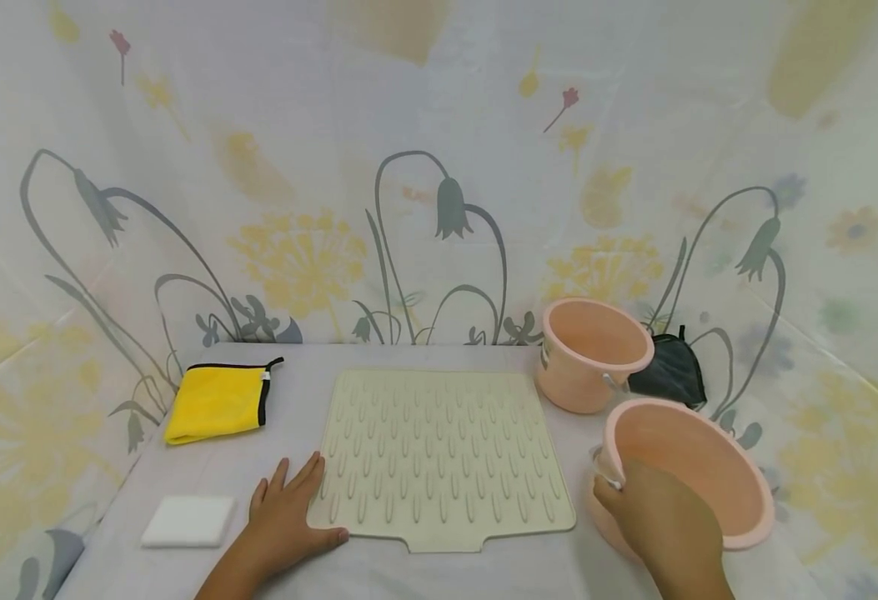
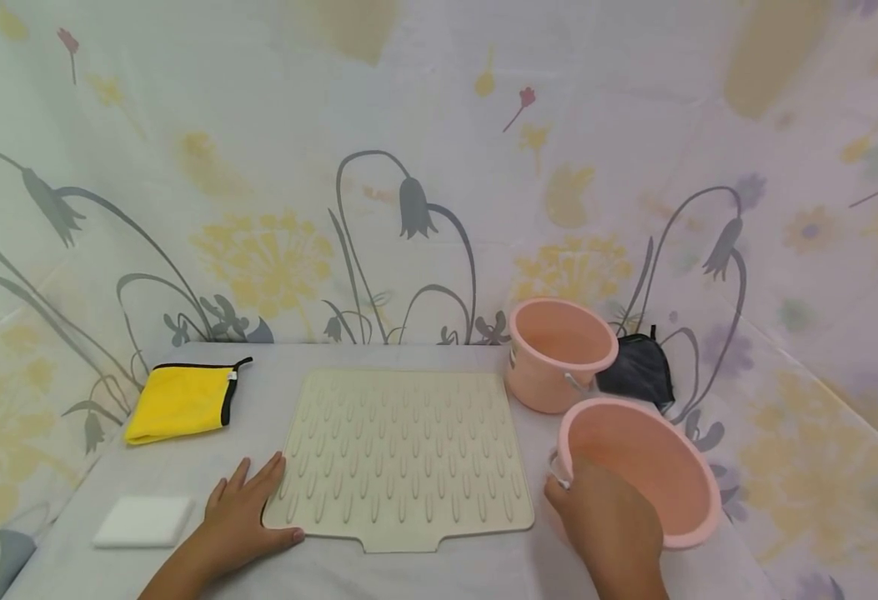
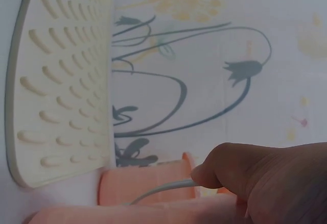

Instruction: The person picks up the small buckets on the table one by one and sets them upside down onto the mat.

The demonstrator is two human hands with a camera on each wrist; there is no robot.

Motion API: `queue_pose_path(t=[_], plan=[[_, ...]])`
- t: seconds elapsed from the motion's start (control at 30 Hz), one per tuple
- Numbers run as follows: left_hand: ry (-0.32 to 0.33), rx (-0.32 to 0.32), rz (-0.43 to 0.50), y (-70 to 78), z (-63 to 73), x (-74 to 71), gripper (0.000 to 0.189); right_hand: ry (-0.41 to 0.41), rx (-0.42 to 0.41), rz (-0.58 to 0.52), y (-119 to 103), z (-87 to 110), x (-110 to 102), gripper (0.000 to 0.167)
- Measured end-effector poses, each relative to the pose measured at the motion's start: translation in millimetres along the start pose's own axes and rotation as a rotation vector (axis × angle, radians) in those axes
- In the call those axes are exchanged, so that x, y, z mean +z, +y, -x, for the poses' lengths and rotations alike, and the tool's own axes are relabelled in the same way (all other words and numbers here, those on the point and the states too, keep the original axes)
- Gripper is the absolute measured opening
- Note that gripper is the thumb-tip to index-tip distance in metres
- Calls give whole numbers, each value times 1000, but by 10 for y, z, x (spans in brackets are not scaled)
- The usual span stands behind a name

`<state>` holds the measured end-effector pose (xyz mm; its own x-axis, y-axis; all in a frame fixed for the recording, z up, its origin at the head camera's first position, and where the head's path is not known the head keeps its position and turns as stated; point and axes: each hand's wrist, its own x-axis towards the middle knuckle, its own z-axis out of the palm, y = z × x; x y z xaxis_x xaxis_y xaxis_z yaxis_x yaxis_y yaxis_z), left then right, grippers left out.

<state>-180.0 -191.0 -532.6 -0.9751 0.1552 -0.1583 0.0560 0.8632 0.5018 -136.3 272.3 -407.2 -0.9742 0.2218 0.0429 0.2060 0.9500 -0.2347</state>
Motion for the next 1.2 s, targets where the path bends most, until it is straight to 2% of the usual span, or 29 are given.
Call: queue_pose_path(t=[0.23, 0.43, 0.57, 0.8, 1.2], plan=[[0, -2, 4, 16, -11, -4, 131, 54, -65, 10, -103, 11, -31, 45], [-1, -10, -4, 13, -17, -2, 130, 33, -75, 7, -201, 1, -86, 44], [3, -10, -1, 8, -12, -1, 131, 49, -90, -7, -271, 8, -118, 43], [6, -12, 2, 12, 3, 3, 131, 145, -151, -30, -409, 35, -155, 42], [-10, -20, 15, 40, 15, -24, 129, 225, -248, -73, -689, 126, -164, 43]])
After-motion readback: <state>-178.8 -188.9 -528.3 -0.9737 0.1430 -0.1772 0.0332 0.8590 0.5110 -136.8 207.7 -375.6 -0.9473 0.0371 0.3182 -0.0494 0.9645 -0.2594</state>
